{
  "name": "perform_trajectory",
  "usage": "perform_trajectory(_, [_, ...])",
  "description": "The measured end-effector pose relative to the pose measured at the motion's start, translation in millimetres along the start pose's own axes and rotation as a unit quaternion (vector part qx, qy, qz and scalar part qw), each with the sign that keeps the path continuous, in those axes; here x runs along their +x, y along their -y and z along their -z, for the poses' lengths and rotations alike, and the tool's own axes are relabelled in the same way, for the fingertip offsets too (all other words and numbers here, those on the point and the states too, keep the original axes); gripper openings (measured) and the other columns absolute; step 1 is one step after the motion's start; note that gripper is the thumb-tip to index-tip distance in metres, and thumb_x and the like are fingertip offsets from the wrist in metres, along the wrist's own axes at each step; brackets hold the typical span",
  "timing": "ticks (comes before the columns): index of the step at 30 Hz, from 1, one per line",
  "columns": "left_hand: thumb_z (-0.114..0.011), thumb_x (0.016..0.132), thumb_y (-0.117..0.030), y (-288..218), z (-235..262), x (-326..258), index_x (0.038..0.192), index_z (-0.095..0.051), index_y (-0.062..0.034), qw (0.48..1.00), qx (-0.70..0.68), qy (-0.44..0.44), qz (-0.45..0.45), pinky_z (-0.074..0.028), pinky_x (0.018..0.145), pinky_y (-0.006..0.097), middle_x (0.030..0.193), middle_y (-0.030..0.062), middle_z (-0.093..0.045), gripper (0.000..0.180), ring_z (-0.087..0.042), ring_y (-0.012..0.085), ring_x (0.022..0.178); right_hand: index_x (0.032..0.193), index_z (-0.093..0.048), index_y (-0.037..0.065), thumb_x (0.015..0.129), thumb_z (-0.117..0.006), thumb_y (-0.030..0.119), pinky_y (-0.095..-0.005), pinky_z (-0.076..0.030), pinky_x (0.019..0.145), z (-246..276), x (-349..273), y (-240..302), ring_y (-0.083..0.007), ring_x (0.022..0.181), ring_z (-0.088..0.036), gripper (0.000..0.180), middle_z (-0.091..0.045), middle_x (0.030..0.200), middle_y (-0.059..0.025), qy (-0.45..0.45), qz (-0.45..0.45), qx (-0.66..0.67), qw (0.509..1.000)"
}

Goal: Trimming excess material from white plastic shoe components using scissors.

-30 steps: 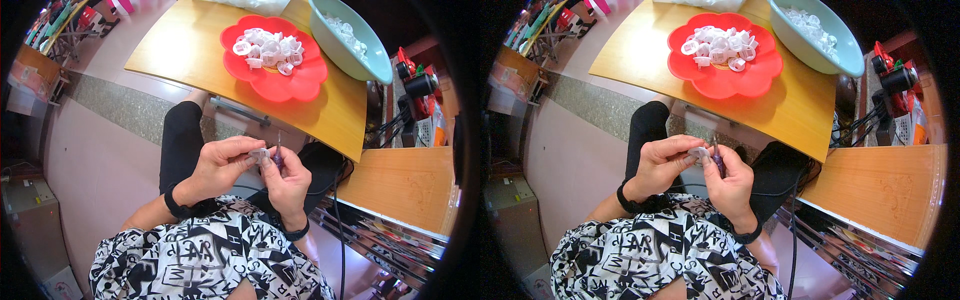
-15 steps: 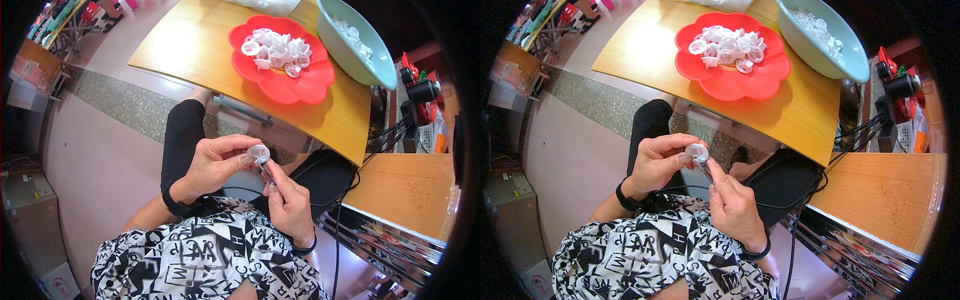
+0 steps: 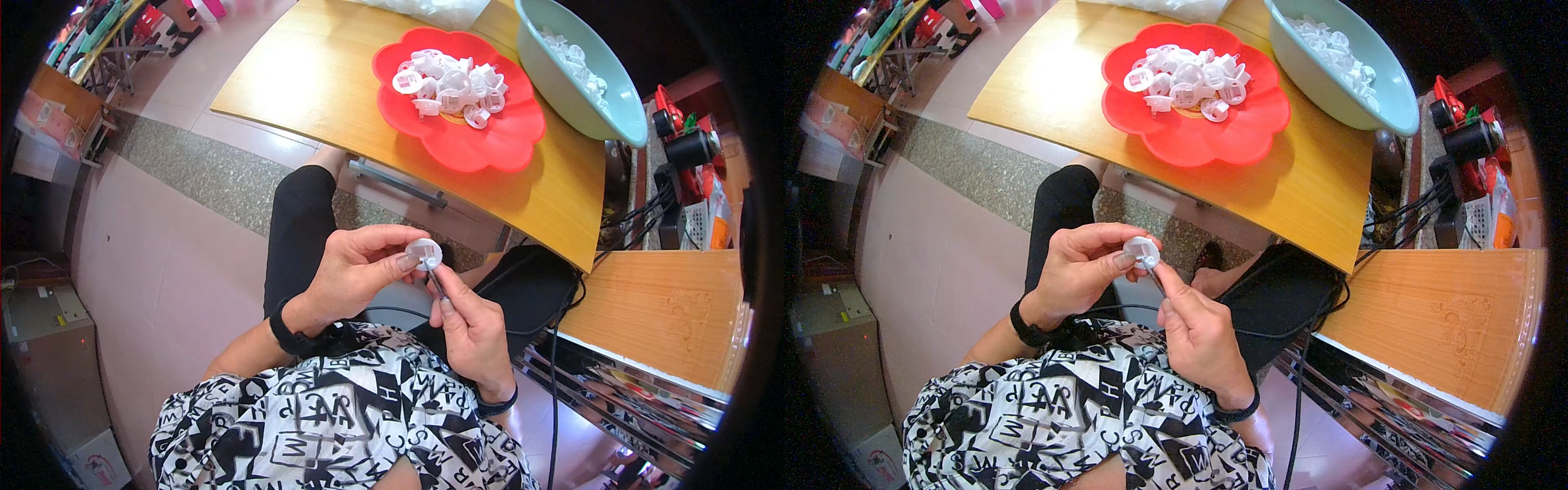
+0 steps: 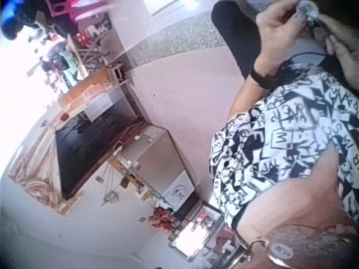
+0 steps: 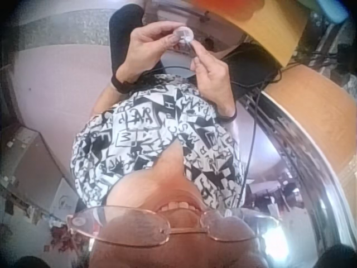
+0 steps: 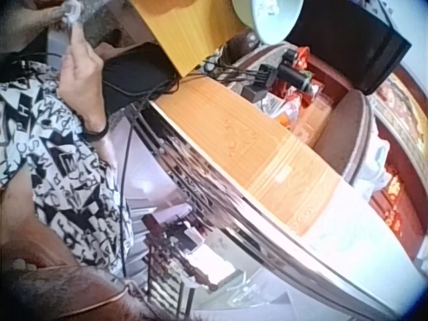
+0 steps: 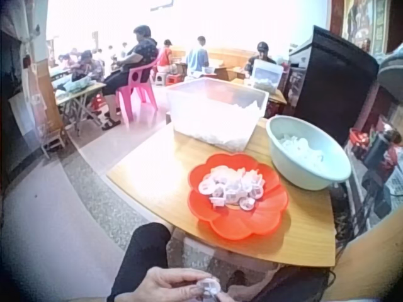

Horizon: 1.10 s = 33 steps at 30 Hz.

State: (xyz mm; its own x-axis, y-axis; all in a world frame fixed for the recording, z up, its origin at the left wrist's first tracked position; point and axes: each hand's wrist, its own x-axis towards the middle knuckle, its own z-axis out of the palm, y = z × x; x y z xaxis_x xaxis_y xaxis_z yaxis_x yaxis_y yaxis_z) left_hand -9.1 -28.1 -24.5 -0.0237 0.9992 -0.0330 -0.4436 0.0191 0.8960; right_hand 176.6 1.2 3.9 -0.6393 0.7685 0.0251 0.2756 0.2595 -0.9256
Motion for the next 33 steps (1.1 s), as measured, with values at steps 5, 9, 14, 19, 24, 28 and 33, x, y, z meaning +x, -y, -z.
perform_trajectory(5, [-0.058,0.087,-0.004,3.1,-2.9,-0.7,0.110,-0.058,0.0047,1.000,0.010,-0.016,-0.005,-0.052,0.073,0.026,0.101,0.0127,-0.064,0.025,-0.061,0.0135,0.082,0.127,-0.048,-0.001,0.093,-0.046,0.005,-0.0179,-0.038,0.051,2.2,-1.6,3.1,-0.0055,0.058,-0.046,0.035,-0.057,0.078,-0.0048,0.007,-0.064,0.114,0.991])
perform_trajectory(9, [-0.059,0.087,-0.004,4.0,-4.6,1.6,0.110,-0.058,0.0043,0.999,0.032,-0.030,-0.020,-0.051,0.072,0.025,0.098,0.0103,-0.064,0.024,-0.061,0.0121,0.081,0.127,-0.048,0.000,0.094,-0.045,0.007,-0.0158,-0.034,0.048,3.6,-0.7,3.4,-0.0033,0.058,-0.043,0.034,-0.054,0.074,-0.0028,0.007,-0.118,0.182,0.976])
perform_trajectory(14, [-0.059,0.087,-0.005,5.8,-5.9,2.3,0.110,-0.058,0.0034,0.999,0.035,-0.038,-0.004,-0.050,0.070,0.024,0.095,0.0081,-0.064,0.025,-0.060,0.0112,0.080,0.127,-0.047,-0.002,0.090,-0.045,0.001,-0.0193,-0.042,0.056,9.0,-0.5,11.4,-0.0071,0.062,-0.050,0.037,-0.058,0.080,-0.0051,0.021,-0.133,0.074,0.988])
perform_trajectory(19, [-0.061,0.086,-0.006,5.2,-9.0,1.2,0.108,-0.060,0.0038,0.998,0.036,-0.049,0.001,-0.049,0.069,0.021,0.091,0.0052,-0.065,0.024,-0.059,0.0076,0.079,0.126,-0.047,-0.003,0.085,-0.045,-0.005,-0.0241,-0.047,0.063,9.1,-3.0,12.7,-0.0125,0.066,-0.055,0.041,-0.061,0.083,-0.0103,0.009,-0.071,-0.040,0.997])
perform_trajectory(24, [-0.060,0.087,-0.006,5.7,-6.9,-0.3,0.111,-0.059,0.0021,0.996,0.080,-0.031,-0.009,-0.051,0.070,0.023,0.096,0.0064,-0.064,0.026,-0.060,0.0098,0.082,0.126,-0.048,-0.004,0.083,-0.046,-0.006,-0.0254,-0.047,0.063,7.7,-2.3,16.3,-0.0146,0.065,-0.056,0.042,-0.061,0.081,-0.0129,0.004,-0.076,-0.056,0.995])
perform_trajectory(28, [-0.060,0.086,-0.006,6.8,-5.7,-1.1,0.110,-0.060,0.0017,0.995,0.097,-0.028,-0.008,-0.051,0.070,0.022,0.097,0.0061,-0.063,0.025,-0.059,0.0096,0.081,0.123,-0.048,-0.005,0.079,-0.048,-0.004,-0.0360,-0.048,0.066,8.3,-1.6,18.0,-0.0321,0.069,-0.061,0.043,-0.057,0.077,-0.0214,0.010,-0.069,-0.067,0.995])
perform_trajectory(33, [-0.060,0.084,0.000,8.2,-7.9,-0.7,0.107,-0.061,0.0024,0.992,0.116,-0.035,-0.044,-0.049,0.069,0.021,0.096,0.0065,-0.063,0.023,-0.059,0.0087,0.080,0.122,-0.047,-0.006,0.078,-0.049,-0.005,-0.0381,-0.048,0.066,6.0,-0.6,15.4,-0.0360,0.071,-0.060,0.045,-0.057,0.078,-0.0231,0.010,-0.065,-0.066,0.996])
